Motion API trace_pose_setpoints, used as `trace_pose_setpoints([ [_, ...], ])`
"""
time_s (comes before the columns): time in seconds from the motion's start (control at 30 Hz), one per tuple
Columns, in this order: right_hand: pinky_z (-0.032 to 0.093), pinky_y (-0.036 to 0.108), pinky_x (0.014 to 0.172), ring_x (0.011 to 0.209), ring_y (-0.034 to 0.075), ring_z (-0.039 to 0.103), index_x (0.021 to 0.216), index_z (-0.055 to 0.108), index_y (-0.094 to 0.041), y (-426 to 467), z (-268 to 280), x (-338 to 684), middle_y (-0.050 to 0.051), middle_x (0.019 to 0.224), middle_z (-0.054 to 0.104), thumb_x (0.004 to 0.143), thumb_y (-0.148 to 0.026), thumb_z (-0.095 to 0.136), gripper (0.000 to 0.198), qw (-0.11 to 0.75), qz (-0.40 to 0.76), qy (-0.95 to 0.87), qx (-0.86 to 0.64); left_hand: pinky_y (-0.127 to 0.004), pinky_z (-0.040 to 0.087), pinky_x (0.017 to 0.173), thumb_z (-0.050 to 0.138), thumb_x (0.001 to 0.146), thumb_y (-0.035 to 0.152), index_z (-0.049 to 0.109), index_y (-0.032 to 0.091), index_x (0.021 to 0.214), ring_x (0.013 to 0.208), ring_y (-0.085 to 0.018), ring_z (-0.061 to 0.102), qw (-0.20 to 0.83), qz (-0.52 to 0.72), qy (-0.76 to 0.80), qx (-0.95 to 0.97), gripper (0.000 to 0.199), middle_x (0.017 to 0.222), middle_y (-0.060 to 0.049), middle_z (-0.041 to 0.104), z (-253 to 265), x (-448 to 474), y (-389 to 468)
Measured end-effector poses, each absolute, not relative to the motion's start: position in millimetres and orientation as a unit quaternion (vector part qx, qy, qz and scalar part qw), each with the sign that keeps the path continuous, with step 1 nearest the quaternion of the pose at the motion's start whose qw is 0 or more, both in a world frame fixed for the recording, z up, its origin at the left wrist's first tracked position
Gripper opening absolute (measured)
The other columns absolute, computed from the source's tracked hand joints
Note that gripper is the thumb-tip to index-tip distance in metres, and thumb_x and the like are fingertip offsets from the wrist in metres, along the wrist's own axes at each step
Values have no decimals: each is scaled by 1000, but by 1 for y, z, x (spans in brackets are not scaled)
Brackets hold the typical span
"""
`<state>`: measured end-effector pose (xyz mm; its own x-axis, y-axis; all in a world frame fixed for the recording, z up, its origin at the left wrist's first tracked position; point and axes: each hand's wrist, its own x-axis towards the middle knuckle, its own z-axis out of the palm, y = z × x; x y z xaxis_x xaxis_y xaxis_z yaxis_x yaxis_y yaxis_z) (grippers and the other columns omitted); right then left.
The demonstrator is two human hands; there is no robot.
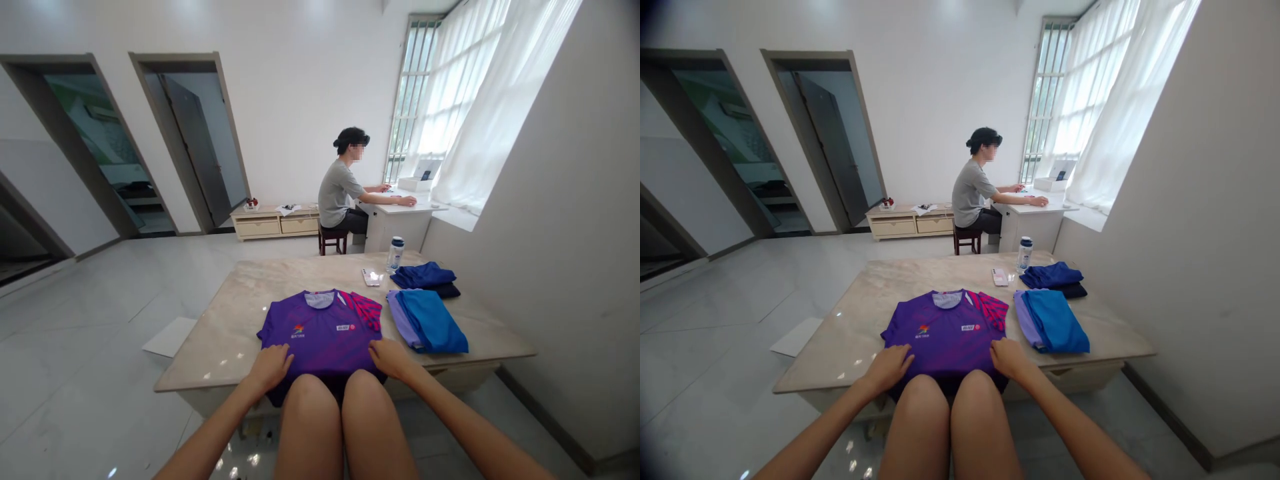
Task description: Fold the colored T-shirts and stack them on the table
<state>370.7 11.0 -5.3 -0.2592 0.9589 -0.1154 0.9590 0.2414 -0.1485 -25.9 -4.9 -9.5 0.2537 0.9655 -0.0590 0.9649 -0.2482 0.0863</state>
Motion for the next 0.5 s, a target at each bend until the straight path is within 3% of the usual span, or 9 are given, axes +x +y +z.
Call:
trace_pose_setpoints([
  [0.1, 52, 43, 116, 136, 32, 70, 148, 70, -14, 33, -33, 362, 21, 146, 73, 110, -25, 38, 51, -46, -72, 792, 604, -52, 51, 122, 40, 109, 37, 70, 20, 150, 146, -37, 63, 48, 58, 610, 789, 55, 154, -17, 69, -28, -27, 19],
  [0.2, 38, 49, 130, 160, 32, 48, 162, 59, -14, 51, -68, 346, 17, 172, 50, 111, -33, 41, 57, -97, -34, 773, 626, -57, 37, 134, 42, 108, 38, 58, 22, 163, 161, -33, 46, 56, 77, 618, 780, 59, 171, -11, 52, -54, -22, 37],
  [0.33, 24, 53, 137, 169, 31, 31, 172, 45, -17, 82, -78, 336, 11, 182, 33, 113, -40, 36, 63, -129, 12, 750, 649, -61, 23, 138, 36, 112, 42, 47, 17, 170, 169, -33, 32, -5, 127, 664, 737, 64, 180, -14, 37, -60, -11, 63],
  [0.5, 20, 51, 138, 170, 29, 26, 174, 41, -18, 114, -74, 336, 10, 184, 29, 115, -44, 32, 65, -114, 10, 758, 642, -59, 22, 139, 37, 111, 40, 49, 17, 168, 168, -33, 34, 2, 153, 677, 719, 62, 178, -15, 40, -59, -5, 92],
])
